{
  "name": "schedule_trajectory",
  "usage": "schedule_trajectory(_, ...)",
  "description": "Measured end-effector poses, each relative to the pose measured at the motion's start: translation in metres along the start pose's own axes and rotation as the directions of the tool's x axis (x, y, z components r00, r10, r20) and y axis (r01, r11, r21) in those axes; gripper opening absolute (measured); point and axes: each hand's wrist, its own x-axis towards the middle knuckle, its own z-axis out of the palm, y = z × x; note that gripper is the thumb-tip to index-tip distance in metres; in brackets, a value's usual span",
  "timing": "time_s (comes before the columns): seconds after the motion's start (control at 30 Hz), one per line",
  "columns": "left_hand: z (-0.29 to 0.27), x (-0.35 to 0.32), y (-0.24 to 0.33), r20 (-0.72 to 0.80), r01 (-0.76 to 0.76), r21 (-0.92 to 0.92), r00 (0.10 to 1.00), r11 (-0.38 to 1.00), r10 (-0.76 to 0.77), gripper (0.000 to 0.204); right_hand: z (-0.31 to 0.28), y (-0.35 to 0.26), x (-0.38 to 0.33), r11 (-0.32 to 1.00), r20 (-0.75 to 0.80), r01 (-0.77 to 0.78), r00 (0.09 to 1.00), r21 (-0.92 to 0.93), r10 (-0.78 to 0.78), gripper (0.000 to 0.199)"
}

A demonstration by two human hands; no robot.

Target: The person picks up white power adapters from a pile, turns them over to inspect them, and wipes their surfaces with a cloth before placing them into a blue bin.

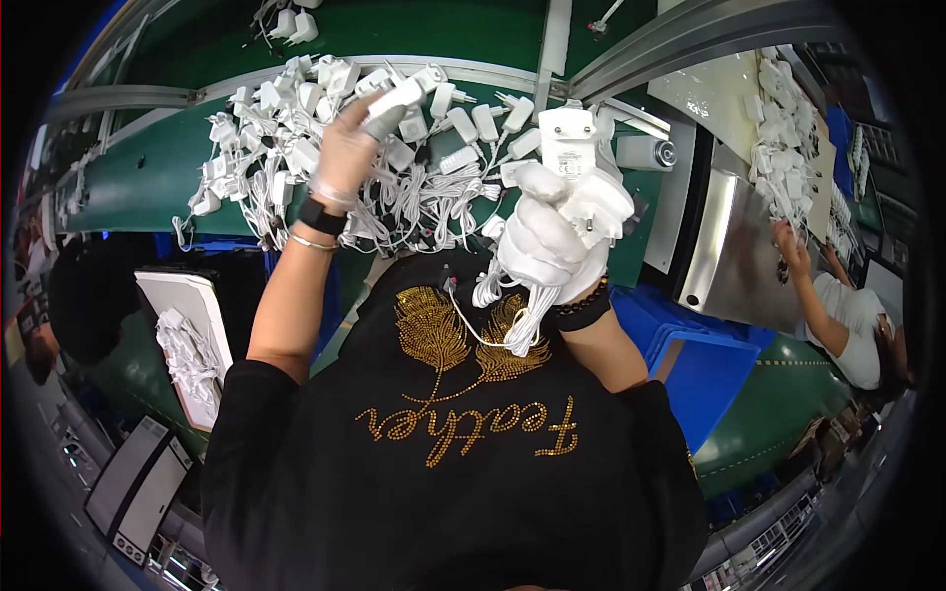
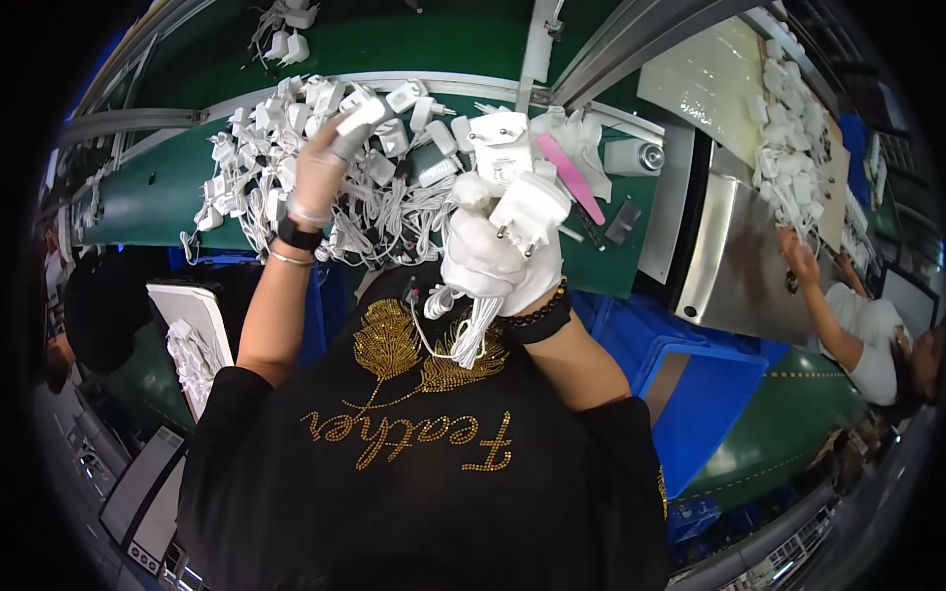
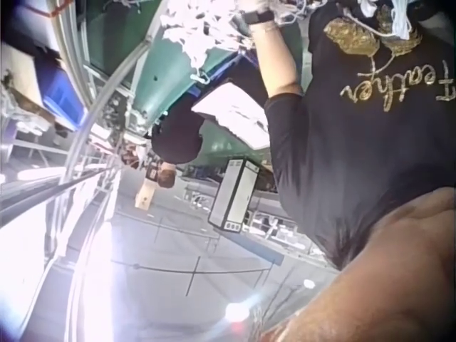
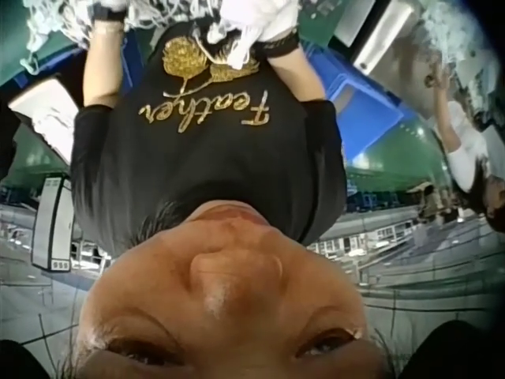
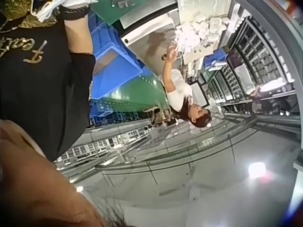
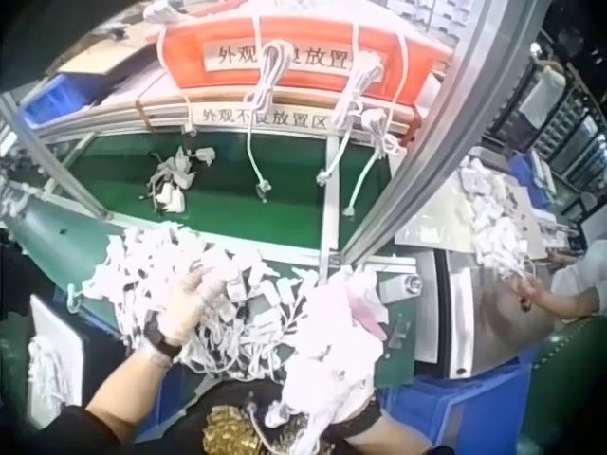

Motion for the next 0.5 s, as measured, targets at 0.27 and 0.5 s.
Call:
schedule_trajectory(0.27,0.000,-0.007,-0.055,0.013,-0.129,0.656,0.987,0.744,0.160,0.041,0.012,-0.006,-0.018,0.998,-0.018,0.035,0.999,-0.053,-0.036,0.036)
schedule_trajectory(0.5,-0.011,-0.018,0.003,0.085,0.223,-0.399,0.975,0.889,-0.206,0.044,0.043,-0.018,-0.054,0.969,-0.258,0.124,0.949,-0.212,-0.178,0.023)
